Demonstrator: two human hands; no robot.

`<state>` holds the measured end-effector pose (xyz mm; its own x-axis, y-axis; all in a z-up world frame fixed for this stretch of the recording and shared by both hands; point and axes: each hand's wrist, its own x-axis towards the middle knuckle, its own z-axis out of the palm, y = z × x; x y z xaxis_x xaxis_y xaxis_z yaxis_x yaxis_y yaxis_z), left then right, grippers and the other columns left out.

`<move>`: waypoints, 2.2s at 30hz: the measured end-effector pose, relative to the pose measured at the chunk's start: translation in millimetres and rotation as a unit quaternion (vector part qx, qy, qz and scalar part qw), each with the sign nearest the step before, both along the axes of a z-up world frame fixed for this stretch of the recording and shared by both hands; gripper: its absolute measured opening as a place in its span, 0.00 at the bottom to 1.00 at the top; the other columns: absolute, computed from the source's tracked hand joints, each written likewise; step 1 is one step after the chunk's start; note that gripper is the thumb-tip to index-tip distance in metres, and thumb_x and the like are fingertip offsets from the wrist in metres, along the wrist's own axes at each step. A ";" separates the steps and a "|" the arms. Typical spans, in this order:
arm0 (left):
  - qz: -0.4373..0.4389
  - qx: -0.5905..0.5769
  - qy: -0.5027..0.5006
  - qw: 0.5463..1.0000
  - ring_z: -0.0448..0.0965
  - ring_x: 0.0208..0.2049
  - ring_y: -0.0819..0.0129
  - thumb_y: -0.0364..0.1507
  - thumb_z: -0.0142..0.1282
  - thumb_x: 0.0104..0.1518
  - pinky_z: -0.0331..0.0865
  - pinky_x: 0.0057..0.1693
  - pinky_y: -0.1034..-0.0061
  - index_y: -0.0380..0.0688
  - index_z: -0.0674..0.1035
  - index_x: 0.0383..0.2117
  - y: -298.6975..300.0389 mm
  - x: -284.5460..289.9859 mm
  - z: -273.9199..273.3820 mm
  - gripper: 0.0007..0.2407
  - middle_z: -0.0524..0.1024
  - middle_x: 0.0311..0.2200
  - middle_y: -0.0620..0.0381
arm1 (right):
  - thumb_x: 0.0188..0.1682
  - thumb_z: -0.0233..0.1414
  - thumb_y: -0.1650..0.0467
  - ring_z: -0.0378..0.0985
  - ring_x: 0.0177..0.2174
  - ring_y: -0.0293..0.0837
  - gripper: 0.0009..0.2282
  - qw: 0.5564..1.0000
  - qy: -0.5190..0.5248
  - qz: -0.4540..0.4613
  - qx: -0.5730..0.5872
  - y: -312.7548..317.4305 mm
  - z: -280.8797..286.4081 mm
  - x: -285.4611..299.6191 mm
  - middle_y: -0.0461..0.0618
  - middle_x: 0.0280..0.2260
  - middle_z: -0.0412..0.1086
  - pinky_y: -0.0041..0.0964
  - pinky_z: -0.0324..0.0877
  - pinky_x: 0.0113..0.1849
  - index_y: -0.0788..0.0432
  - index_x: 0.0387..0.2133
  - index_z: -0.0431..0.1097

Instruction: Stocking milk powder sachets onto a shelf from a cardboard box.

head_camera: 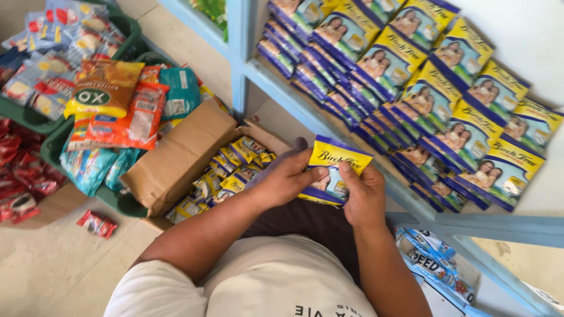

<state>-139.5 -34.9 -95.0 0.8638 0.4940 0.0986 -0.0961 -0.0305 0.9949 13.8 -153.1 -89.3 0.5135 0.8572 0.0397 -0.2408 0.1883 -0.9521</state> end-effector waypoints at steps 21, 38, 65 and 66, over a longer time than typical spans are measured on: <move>-0.146 0.011 -0.061 0.987 0.77 0.47 0.75 0.26 0.58 0.62 0.72 0.54 0.77 0.37 0.76 0.51 -37.5 19.8 4.2 0.12 0.80 0.45 0.57 | 0.56 0.54 0.74 0.79 0.41 0.41 0.07 0.963 0.090 -0.190 0.167 -34.7 37.3 21.7 0.51 0.43 0.77 0.38 0.74 0.45 0.62 0.45 0.73; -0.118 0.034 -0.015 0.992 0.79 0.43 0.74 0.28 0.61 0.58 0.74 0.50 0.77 0.37 0.75 0.49 -23.5 12.5 37.3 0.15 0.78 0.41 0.56 | 0.56 0.54 0.74 0.72 0.39 0.37 0.04 0.979 -0.118 -0.111 0.120 -52.9 51.0 16.4 0.46 0.39 0.71 0.34 0.68 0.43 0.64 0.41 0.73; -0.158 -0.034 -0.126 0.979 0.76 0.37 0.79 0.27 0.53 0.66 0.71 0.42 0.80 0.37 0.76 0.49 -28.7 219.2 128.9 0.10 0.80 0.39 0.59 | 0.52 0.55 0.74 0.76 0.28 0.43 0.07 0.955 0.128 -0.227 0.140 -135.1 5.6 58.2 0.50 0.35 0.76 0.39 0.72 0.31 0.62 0.42 0.72; -0.178 -0.052 -0.163 0.969 0.78 0.40 0.80 0.27 0.53 0.66 0.74 0.46 0.82 0.37 0.75 0.48 -30.8 231.4 129.2 0.09 0.80 0.40 0.60 | 0.53 0.55 0.74 0.76 0.28 0.43 0.06 0.947 0.123 -0.248 0.162 -135.6 5.1 60.1 0.49 0.33 0.75 0.40 0.72 0.31 0.62 0.42 0.72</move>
